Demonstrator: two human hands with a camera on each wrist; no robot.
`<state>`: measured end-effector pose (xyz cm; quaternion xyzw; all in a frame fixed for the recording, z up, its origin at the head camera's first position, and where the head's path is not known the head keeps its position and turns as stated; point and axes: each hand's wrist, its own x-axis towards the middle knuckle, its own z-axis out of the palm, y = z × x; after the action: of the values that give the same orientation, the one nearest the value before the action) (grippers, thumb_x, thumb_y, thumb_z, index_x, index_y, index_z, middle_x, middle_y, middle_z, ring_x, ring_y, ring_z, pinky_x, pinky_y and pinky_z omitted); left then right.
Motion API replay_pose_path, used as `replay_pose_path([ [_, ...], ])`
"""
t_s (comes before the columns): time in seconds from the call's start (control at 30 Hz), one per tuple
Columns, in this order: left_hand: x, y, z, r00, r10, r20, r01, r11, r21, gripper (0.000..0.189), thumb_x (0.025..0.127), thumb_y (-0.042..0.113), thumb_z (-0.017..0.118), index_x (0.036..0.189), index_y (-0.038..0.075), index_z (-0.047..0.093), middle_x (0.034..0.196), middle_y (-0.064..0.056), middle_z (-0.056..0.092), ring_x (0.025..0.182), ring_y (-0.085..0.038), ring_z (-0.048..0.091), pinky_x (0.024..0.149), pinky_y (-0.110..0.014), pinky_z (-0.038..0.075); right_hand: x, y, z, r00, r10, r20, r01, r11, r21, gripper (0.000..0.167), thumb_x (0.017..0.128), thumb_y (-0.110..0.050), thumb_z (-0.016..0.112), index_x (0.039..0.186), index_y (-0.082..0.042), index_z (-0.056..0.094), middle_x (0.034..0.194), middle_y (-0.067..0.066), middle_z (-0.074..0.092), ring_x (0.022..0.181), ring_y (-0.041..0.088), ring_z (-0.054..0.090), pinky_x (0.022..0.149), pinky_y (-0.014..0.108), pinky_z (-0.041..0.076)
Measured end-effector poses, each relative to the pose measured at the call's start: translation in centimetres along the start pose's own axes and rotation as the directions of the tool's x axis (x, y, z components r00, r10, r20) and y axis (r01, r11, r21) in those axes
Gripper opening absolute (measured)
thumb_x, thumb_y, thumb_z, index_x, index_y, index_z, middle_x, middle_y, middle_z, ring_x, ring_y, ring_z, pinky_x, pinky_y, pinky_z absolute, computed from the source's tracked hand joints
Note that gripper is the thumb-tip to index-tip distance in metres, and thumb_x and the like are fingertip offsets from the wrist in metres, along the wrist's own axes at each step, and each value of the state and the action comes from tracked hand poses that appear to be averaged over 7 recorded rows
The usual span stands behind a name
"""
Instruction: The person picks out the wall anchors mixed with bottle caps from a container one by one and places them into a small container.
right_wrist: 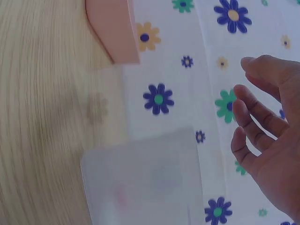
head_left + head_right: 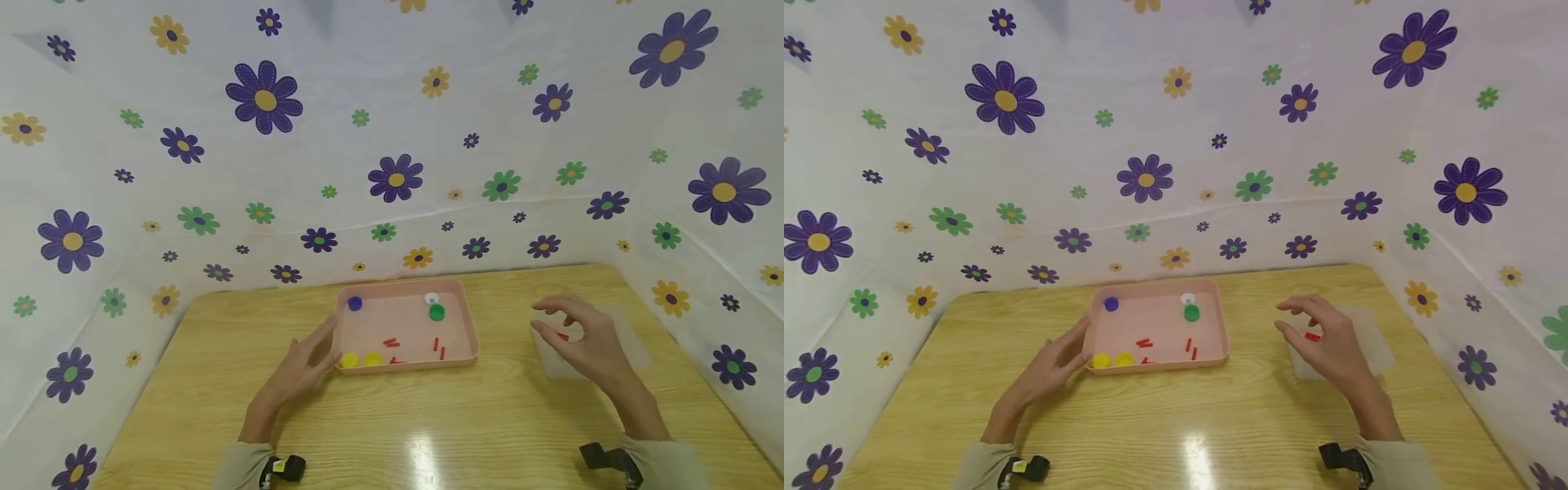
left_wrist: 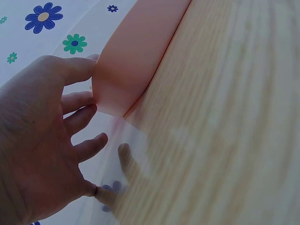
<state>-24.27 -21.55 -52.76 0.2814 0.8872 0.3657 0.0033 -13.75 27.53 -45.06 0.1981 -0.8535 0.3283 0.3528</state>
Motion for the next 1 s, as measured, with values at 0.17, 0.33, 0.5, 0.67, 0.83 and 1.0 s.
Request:
replay_pose_path([
  [0.17, 0.2, 0.0, -0.1, 1.0, 0.006, -0.001, -0.006, 1.0, 0.005, 0.068, 0.105, 0.037, 0.057, 0.163, 0.015, 0.029, 0.168, -0.005, 0.026, 0.15, -0.041, 0.028, 0.109, -0.082, -0.002, 0.8, -1.2, 1.8, 0.998, -0.026, 0.049, 0.024, 0.999, 0.047, 0.042, 0.072, 0.01, 0.086, 0.109, -0.008, 0.075, 0.106, 0.002, 0.072, 0.095, 0.01, 0.062, 0.071, 0.015, 0.046],
  [0.33, 0.2, 0.1, -0.2, 1.0, -0.003, 0.009, 0.003, 1.0, 0.001, 0.069, 0.105, 0.036, 0.058, 0.163, 0.014, 0.029, 0.168, -0.004, 0.026, 0.151, -0.04, 0.027, 0.109, -0.082, -0.002, 1.2, -1.9, 3.8, 0.994, -0.053, 0.099, 0.047, 0.997, 0.061, 0.037, 0.076, 0.005, 0.085, 0.107, -0.011, 0.074, 0.108, 0.002, 0.072, 0.095, 0.014, 0.063, 0.069, 0.018, 0.047],
  [0.5, 0.3, -0.2, -0.1, 1.0, -0.005, 0.0, 0.005, 1.0, 0.006, 0.069, 0.105, 0.035, 0.059, 0.163, 0.016, 0.029, 0.167, -0.003, 0.027, 0.151, -0.039, 0.028, 0.11, -0.082, -0.002, 1.7, -2.5, 5.4, 0.99, -0.033, 0.137, 0.023, 0.997, 0.07, 0.034, 0.078, 0.002, 0.085, 0.107, -0.011, 0.074, 0.109, 0.001, 0.071, 0.092, 0.016, 0.061, 0.069, 0.021, 0.048],
  [0.67, 0.3, -0.4, -0.1, 1.0, 0.002, -0.001, -0.002, 1.0, 0.0, 0.069, 0.104, 0.035, 0.06, 0.163, 0.016, 0.029, 0.167, -0.004, 0.027, 0.151, -0.04, 0.028, 0.109, -0.083, -0.002, 1.8, -2.8, 6.7, 0.981, 0.0, 0.194, -0.016, 0.997, 0.08, 0.029, 0.082, -0.002, 0.085, 0.107, -0.012, 0.075, 0.108, 0.0, 0.07, 0.092, 0.02, 0.061, 0.067, 0.028, 0.051],
  [0.83, 0.3, -0.3, -0.1, 1.0, 0.009, 0.0, -0.009, 1.0, -0.005, 0.068, 0.105, 0.034, 0.059, 0.163, 0.015, 0.029, 0.168, -0.004, 0.027, 0.151, -0.041, 0.027, 0.108, -0.083, -0.002, 1.8, -2.6, 8.1, 0.967, 0.027, 0.255, -0.054, 0.993, 0.103, 0.025, 0.086, -0.008, 0.082, 0.108, -0.017, 0.075, 0.11, -0.003, 0.07, 0.096, 0.02, 0.062, 0.068, 0.034, 0.055],
  [1.0, 0.3, -0.4, 0.0, 1.0, 0.011, -0.006, -0.011, 1.0, -0.004, 0.068, 0.104, 0.032, 0.06, 0.163, 0.015, 0.03, 0.167, -0.004, 0.027, 0.15, -0.042, 0.028, 0.108, -0.083, -0.002, 1.6, -2.3, 9.6, 0.949, 0.046, 0.312, -0.082, 0.991, 0.104, 0.022, 0.087, -0.011, 0.082, 0.105, -0.019, 0.074, 0.112, -0.004, 0.069, 0.105, 0.021, 0.061, 0.084, 0.044, 0.058],
])
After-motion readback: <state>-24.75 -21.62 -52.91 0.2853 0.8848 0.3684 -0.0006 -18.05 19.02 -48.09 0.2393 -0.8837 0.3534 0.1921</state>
